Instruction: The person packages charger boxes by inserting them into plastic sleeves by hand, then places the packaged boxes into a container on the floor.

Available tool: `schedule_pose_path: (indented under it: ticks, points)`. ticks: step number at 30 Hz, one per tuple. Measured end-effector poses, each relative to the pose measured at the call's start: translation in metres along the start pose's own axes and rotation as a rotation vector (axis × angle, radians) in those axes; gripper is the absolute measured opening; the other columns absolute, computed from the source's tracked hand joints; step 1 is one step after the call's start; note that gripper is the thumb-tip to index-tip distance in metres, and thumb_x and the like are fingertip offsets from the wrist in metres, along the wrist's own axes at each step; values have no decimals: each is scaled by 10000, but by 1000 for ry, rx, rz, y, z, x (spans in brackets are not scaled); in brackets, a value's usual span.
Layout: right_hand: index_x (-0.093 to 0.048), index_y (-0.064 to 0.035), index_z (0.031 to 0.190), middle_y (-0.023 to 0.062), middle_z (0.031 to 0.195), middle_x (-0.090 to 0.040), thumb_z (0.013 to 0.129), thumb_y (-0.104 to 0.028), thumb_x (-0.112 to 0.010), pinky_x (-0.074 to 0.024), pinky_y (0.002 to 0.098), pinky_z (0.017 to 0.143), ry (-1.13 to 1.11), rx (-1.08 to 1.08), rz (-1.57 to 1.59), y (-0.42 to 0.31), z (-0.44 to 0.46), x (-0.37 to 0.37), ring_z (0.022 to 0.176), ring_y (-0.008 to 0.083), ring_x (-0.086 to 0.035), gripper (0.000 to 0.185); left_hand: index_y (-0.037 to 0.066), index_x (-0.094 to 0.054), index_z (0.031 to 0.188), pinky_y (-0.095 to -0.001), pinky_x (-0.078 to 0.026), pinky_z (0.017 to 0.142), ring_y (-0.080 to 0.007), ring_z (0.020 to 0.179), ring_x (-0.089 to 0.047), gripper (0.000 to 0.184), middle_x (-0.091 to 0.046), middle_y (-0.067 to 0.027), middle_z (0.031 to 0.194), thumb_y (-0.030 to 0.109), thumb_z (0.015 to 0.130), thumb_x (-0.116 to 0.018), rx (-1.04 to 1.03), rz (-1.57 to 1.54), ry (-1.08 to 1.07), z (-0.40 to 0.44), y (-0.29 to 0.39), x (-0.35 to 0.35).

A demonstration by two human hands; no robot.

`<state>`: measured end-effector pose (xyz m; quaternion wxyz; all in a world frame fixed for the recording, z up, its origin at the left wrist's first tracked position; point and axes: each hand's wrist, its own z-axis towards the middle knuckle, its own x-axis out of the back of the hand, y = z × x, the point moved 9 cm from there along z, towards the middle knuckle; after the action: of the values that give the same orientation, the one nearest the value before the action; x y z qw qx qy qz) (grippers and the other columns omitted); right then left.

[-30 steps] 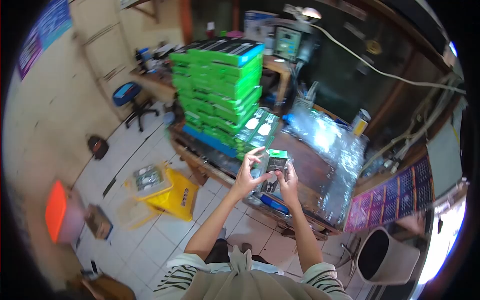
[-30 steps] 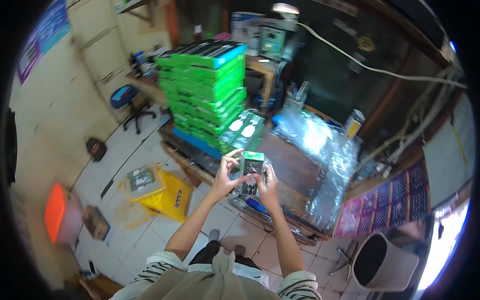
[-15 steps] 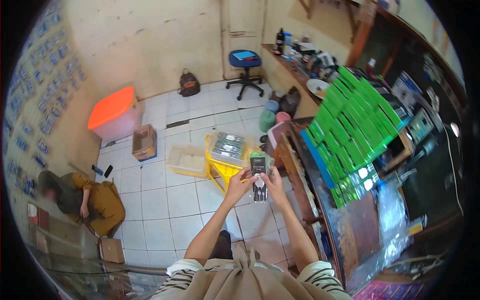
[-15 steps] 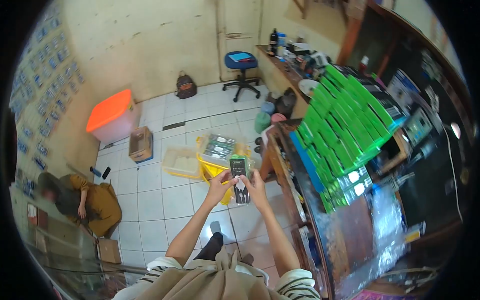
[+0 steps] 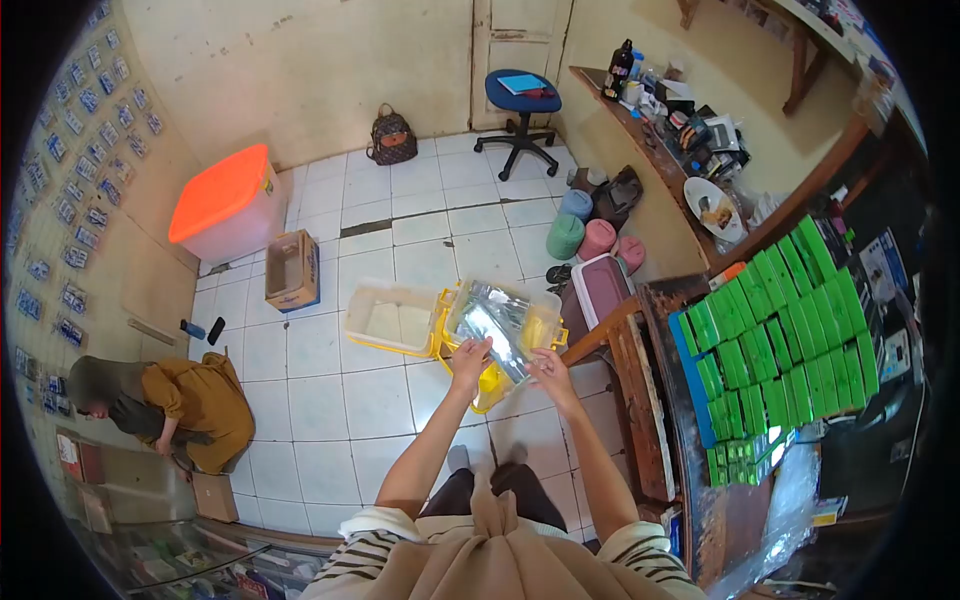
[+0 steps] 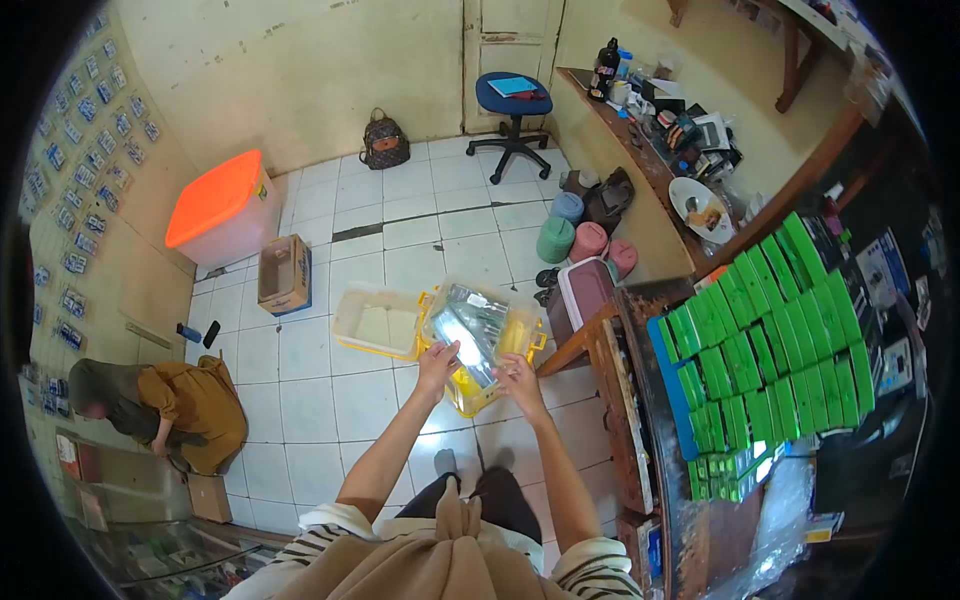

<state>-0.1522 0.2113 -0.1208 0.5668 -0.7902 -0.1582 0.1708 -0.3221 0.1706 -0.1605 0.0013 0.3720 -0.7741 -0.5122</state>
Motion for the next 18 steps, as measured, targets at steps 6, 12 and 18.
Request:
schedule_pose_path:
  ticks: [6,12,18]
  points:
    - [-455,-40,1101,75,949,-553,782,-166,-658,-513,280,597,70,-103,46,61,72,33,796,141,-567,399,51,-208,1227,-303,-499,611,-182,786,-553,672,-505,-136,1021,155,765,-684,117,-18,226,62,-39,9]
    - [-450,-22,1049,117,914,-571,777,-121,-656,-537,287,589,121,-193,-16,114,130,46,758,171,-589,355,143,-68,1225,-403,-515,638,-232,829,-551,719,-439,-170,1067,76,785,-633,159,117,289,136,-92,36]
    - [-442,-9,1045,137,914,-575,769,-85,-654,-538,290,586,128,-228,-15,145,170,48,759,183,-597,356,128,-128,1145,-365,-505,614,-217,804,-546,583,-448,-146,1049,33,791,-582,245,139,427,156,-107,46]
